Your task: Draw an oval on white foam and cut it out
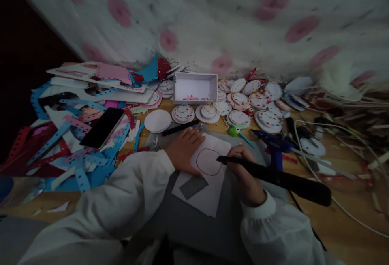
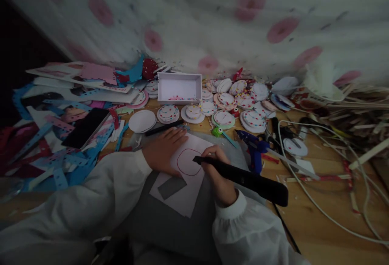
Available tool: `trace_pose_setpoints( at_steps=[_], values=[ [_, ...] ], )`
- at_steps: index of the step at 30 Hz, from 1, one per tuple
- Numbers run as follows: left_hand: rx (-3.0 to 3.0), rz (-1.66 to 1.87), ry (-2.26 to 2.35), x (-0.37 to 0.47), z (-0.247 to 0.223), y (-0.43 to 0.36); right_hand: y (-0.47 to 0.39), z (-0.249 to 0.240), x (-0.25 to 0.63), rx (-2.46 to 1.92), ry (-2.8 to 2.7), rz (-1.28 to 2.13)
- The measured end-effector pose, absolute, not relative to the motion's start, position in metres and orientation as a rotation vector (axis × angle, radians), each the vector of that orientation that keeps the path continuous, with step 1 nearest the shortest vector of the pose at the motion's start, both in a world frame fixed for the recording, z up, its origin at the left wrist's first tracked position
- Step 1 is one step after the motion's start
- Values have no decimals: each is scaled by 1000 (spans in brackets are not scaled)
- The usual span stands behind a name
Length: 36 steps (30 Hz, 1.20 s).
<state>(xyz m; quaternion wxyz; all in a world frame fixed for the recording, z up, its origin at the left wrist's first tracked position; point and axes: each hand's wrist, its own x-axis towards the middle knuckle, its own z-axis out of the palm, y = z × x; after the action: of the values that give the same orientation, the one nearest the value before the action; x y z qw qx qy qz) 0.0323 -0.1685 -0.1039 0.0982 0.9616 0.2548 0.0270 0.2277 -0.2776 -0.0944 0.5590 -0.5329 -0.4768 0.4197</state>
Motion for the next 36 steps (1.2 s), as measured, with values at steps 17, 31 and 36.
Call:
trace_pose_setpoints(
  at_steps=[17, 31, 36],
  values=[
    [2829, 15, 1159, 19, -96, -210, -290, -84, 215, -1311, -1238, 1014],
    [2721, 175, 870, 13, -119, -201, -281, -109, 184, -1505, -1477, 791],
    [2692, 190, 872, 13, -118, -201, -283, -114, 184, -1504, -1542, 764]
  ],
)
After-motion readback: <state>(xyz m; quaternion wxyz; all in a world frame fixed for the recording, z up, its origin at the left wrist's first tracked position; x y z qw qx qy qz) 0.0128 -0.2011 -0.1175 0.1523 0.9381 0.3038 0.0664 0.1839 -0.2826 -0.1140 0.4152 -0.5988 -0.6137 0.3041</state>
